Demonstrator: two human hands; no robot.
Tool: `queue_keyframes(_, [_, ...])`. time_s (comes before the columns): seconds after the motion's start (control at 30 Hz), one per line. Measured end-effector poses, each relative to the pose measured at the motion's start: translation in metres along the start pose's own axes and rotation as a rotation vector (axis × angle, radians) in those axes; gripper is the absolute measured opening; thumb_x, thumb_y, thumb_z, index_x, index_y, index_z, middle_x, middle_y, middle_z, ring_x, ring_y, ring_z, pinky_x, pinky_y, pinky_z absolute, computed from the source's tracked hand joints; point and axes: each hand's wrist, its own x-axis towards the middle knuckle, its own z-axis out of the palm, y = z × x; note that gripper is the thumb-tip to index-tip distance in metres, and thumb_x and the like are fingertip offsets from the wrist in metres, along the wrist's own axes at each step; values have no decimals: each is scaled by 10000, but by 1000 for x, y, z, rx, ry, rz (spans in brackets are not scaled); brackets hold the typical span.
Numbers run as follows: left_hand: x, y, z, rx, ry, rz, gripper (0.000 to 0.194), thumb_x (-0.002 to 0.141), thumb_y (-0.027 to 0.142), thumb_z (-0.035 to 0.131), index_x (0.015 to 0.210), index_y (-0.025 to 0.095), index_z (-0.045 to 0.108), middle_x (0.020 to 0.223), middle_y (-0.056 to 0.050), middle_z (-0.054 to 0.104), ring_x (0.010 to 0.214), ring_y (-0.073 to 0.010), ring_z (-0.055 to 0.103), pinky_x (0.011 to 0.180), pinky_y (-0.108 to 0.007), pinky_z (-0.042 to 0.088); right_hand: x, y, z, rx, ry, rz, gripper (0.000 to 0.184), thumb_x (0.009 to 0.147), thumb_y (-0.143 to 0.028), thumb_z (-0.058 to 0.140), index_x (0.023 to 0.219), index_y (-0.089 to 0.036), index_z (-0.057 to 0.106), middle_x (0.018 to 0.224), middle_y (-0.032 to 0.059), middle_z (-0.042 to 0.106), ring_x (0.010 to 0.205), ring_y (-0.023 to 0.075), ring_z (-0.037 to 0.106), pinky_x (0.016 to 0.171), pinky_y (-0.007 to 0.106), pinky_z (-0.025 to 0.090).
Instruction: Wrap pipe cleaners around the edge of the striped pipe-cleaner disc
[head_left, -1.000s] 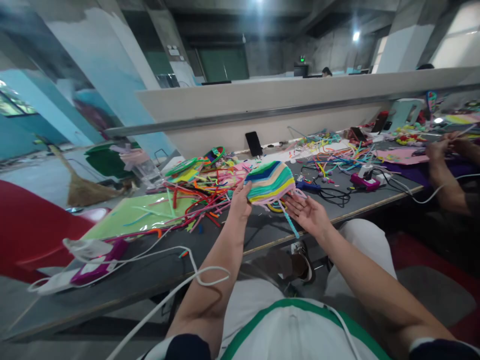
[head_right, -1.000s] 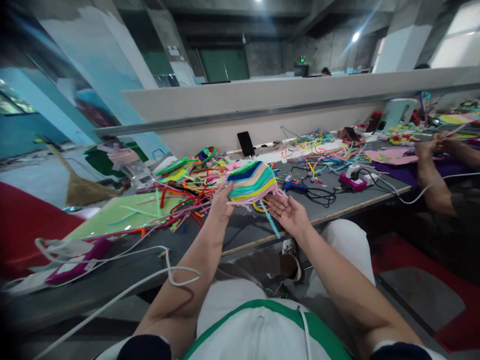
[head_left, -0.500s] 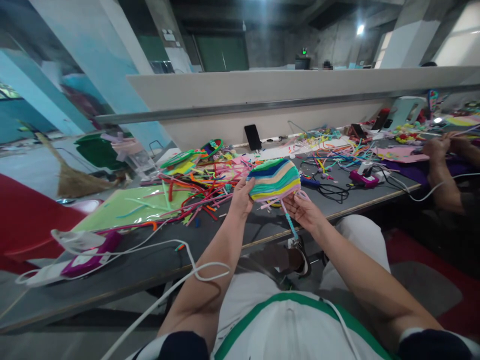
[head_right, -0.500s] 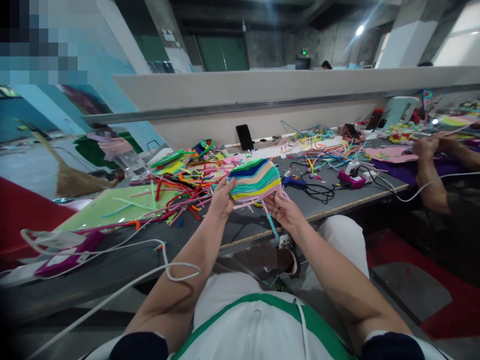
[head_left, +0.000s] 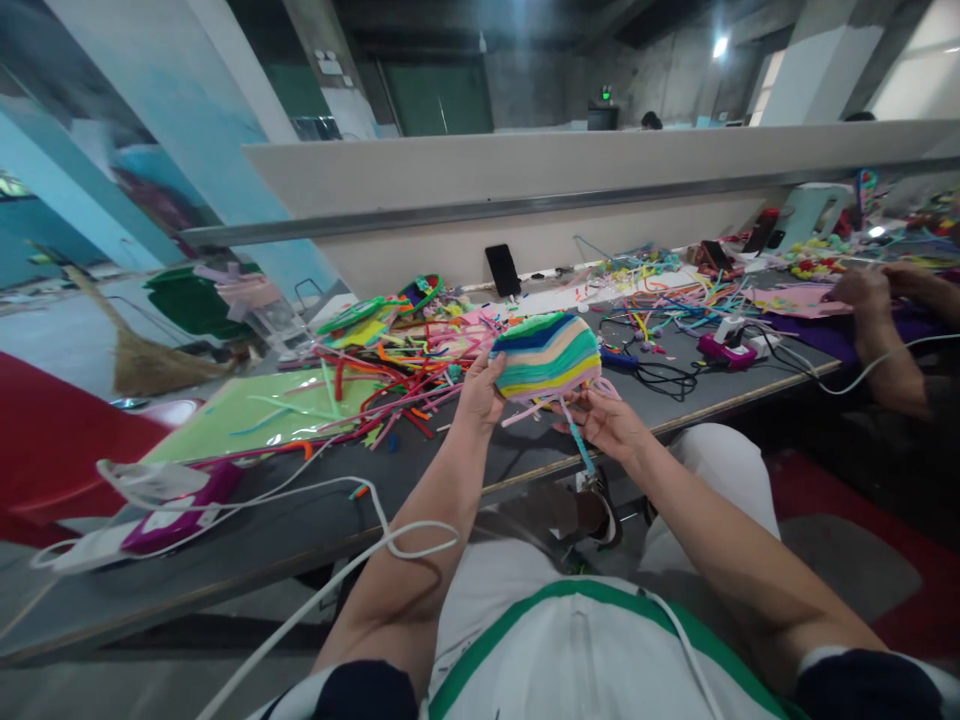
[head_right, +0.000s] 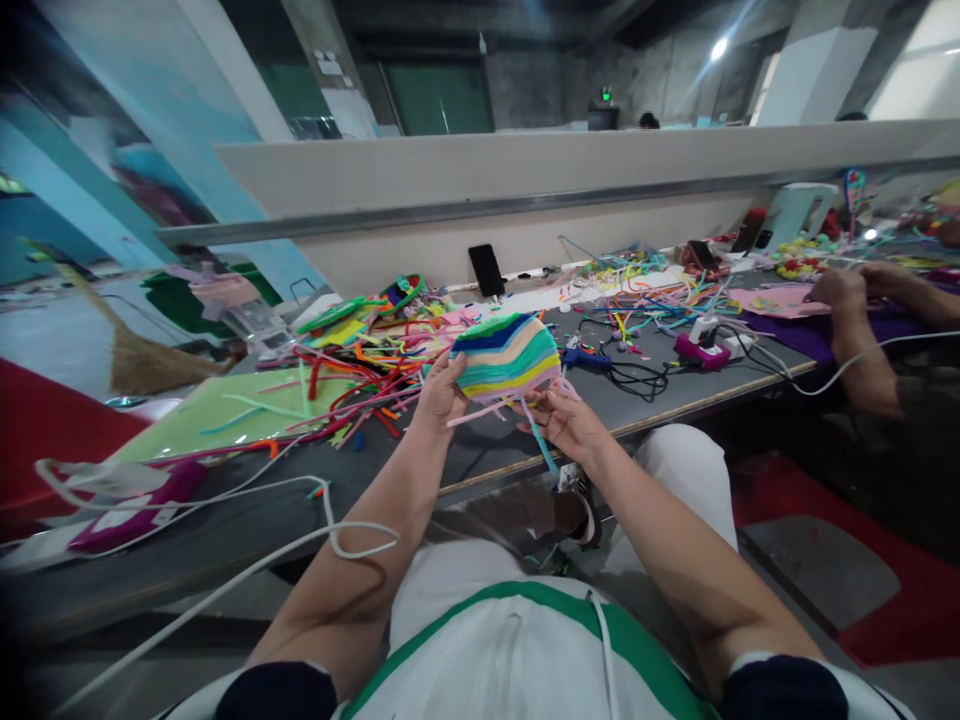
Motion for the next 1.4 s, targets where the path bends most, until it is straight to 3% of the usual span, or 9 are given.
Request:
queue_keyframes(0.4, [-3, 0, 1, 15, 1, -16, 300, 651, 276, 780, 931, 202, 700, 899, -35, 734, 864, -231, 682, 821, -366, 535, 1, -1, -1, 26, 38, 48, 39, 794, -187, 577, 832, -188, 585, 908, 4, 712, 897, 223, 679, 928, 570, 442])
queue_keyframes(0.8, [-3, -1, 1, 18, -6, -30, 329, 656, 285, 776, 966, 211, 694, 901, -32, 735, 885, -235, 680, 828, -377, 537, 2, 0, 1, -6, 96, 9, 62, 788, -171, 566, 838, -189, 598, 863, 10, 719, 832, 213, 692, 890, 523, 487])
queue_keyframes(1.03, [6, -6, -6, -11, 106, 2, 296, 629, 273, 793, 889, 177, 691, 839, -32, 734, 841, -223, 687, 841, -382, 529, -2, 2, 6, -13, 15, 61, 151, 849, -240, 504, 958, -200, 601, 1067, 52, 687, 1008, 243, 649, 904, 509, 482])
queue_keyframes(1.2, [3, -6, -5, -5, 84, -18, 300, 646, 276, 781, 913, 177, 685, 853, -37, 732, 831, -228, 689, 841, -400, 531, 1, 5, 9, -195, 12, 99, 268, 809, -155, 543, 1072, -186, 585, 1050, 81, 693, 932, 223, 682, 876, 409, 509])
queue_keyframes(1.4, [-1, -3, 1, -5, 60, -54, 372, 662, 302, 770, 995, 174, 666, 913, -58, 726, 901, -253, 678, 862, -420, 521, -3, 1, 8, -254, -125, 228, 257, 844, -171, 523, 1090, -155, 597, 1068, 108, 687, 902, 184, 678, 827, 328, 520])
